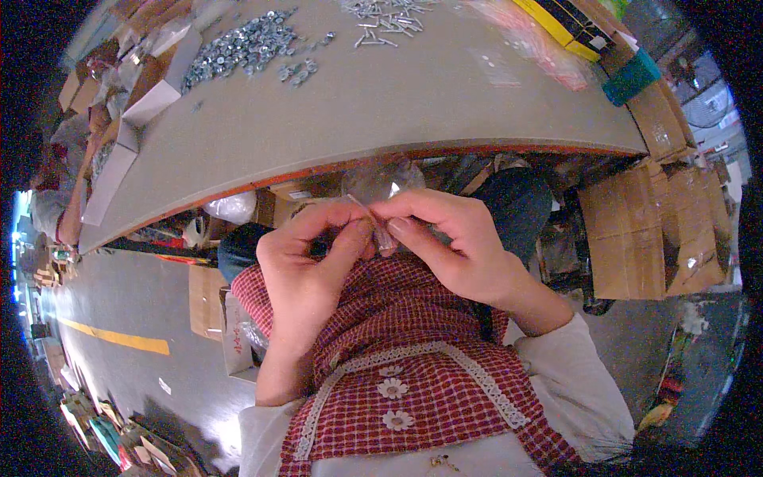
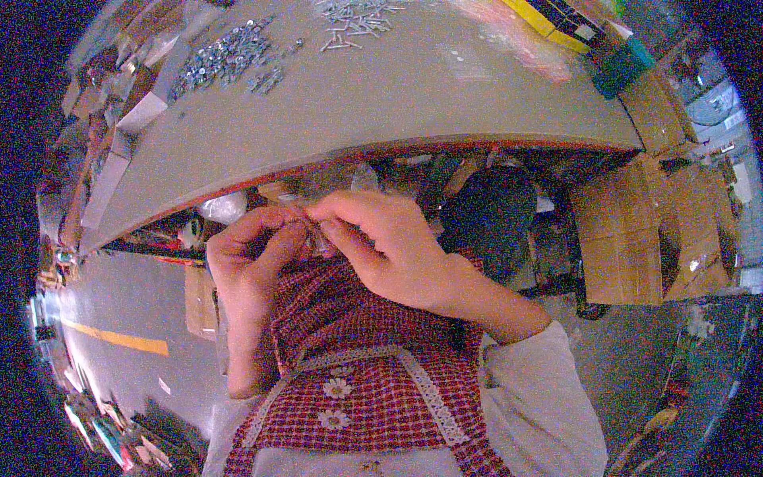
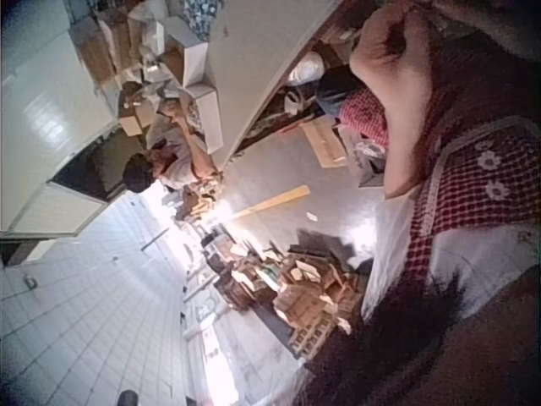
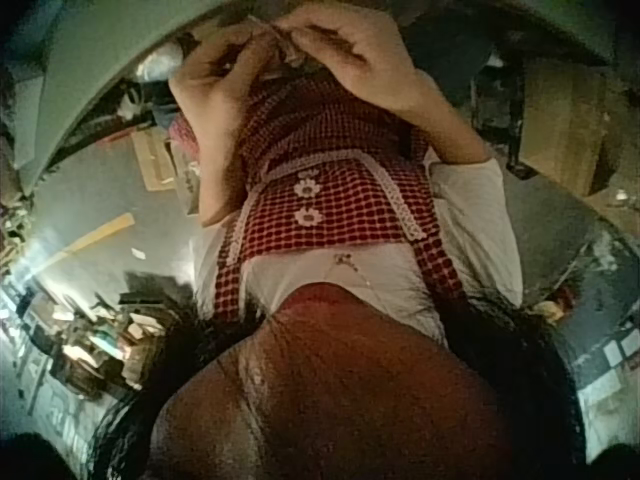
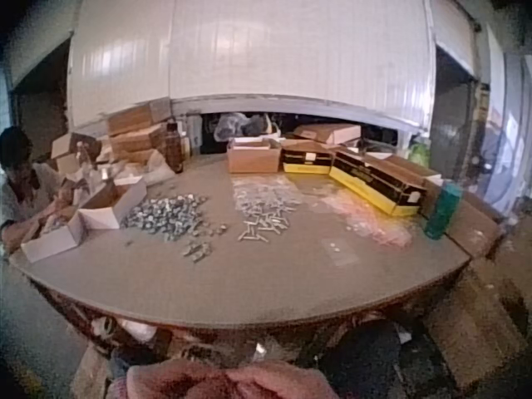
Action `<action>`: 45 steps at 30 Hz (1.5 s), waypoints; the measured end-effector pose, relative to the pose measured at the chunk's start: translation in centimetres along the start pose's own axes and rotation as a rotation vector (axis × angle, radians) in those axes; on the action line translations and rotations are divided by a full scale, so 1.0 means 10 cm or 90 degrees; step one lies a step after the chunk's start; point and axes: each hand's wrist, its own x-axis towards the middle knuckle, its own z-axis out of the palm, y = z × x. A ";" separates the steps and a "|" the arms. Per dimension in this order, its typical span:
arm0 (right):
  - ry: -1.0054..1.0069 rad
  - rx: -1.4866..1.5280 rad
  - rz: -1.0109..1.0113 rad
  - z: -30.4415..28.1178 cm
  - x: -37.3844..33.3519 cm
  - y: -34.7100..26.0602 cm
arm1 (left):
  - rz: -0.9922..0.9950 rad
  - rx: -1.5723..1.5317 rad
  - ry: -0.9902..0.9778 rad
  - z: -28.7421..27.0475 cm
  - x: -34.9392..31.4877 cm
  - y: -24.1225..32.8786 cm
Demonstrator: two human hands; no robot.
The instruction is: Packaging small metal hardware parts into a plastic bag.
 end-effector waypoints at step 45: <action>-0.152 0.353 0.211 -0.12 0.14 -0.02 | 0.015 -0.038 -0.051 -0.05 -0.03 -0.07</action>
